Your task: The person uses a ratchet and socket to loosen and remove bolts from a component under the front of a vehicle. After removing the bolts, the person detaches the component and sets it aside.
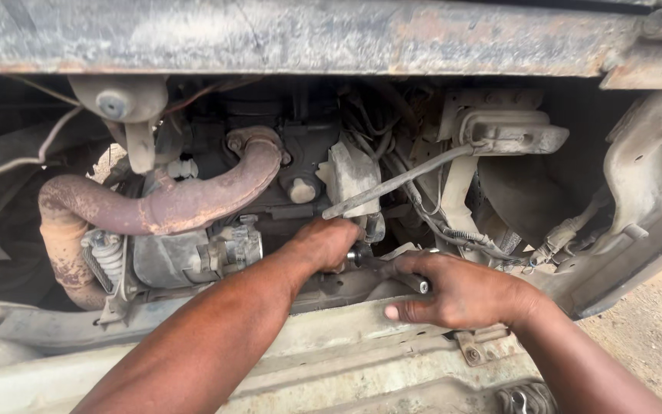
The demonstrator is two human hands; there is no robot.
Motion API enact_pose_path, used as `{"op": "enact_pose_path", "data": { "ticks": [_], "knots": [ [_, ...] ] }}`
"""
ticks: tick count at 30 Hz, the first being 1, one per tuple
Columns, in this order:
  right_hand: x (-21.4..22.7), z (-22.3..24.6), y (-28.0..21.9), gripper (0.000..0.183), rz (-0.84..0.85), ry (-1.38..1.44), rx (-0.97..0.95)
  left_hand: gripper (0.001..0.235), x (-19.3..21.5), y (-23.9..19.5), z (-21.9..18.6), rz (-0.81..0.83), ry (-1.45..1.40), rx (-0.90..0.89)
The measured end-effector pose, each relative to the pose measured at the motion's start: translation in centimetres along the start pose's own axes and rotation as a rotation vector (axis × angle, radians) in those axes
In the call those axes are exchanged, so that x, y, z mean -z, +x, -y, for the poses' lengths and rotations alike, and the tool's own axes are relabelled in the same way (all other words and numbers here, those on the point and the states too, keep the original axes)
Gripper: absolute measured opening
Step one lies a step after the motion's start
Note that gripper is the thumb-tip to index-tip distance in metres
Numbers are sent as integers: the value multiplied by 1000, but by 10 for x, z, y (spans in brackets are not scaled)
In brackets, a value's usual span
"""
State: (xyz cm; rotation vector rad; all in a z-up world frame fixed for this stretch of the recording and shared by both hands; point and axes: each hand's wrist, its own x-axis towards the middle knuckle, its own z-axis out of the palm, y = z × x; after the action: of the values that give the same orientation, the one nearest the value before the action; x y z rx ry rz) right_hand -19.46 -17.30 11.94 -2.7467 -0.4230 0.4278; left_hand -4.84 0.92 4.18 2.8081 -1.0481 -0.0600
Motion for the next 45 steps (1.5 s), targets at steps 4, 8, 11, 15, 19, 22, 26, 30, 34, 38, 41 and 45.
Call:
{"op": "enact_pose_path", "data": {
  "ticks": [4,8,11,15,19,22,26,30,34,38,41,45],
  "knots": [
    [-5,-2,6,91,-30,-112,-196,45,12,-8,-11,83,-1,58],
    [-1,-18,15,96,-61,-281,-100,56,19,-9,-17,100,37,32],
    [-1,-29,24,101,26,-216,47,57,19,-11,-14,126,17,55],
    [-3,-36,23,111,100,-183,13,74,18,-12,-18,116,-118,138],
    [-3,-30,21,116,140,-150,-44,70,21,-17,-17,136,-57,110],
    [3,-27,22,110,124,-118,-36,71,22,-16,-18,108,-42,90],
    [-3,-25,23,100,87,-155,-64,67,19,-13,-17,164,-111,133],
    [-2,-28,21,94,36,-59,-83,54,24,-16,3,122,-192,268],
    [-2,-31,17,89,48,-22,-87,44,20,-49,28,60,-106,618],
    [0,-28,12,75,-13,1,-110,44,7,-96,15,180,-16,967],
    [2,-23,7,65,-68,-76,-158,44,21,-97,-7,287,-37,977],
    [-2,-25,4,56,-104,-88,-132,44,38,-90,-29,344,-47,953]
  ]
}}
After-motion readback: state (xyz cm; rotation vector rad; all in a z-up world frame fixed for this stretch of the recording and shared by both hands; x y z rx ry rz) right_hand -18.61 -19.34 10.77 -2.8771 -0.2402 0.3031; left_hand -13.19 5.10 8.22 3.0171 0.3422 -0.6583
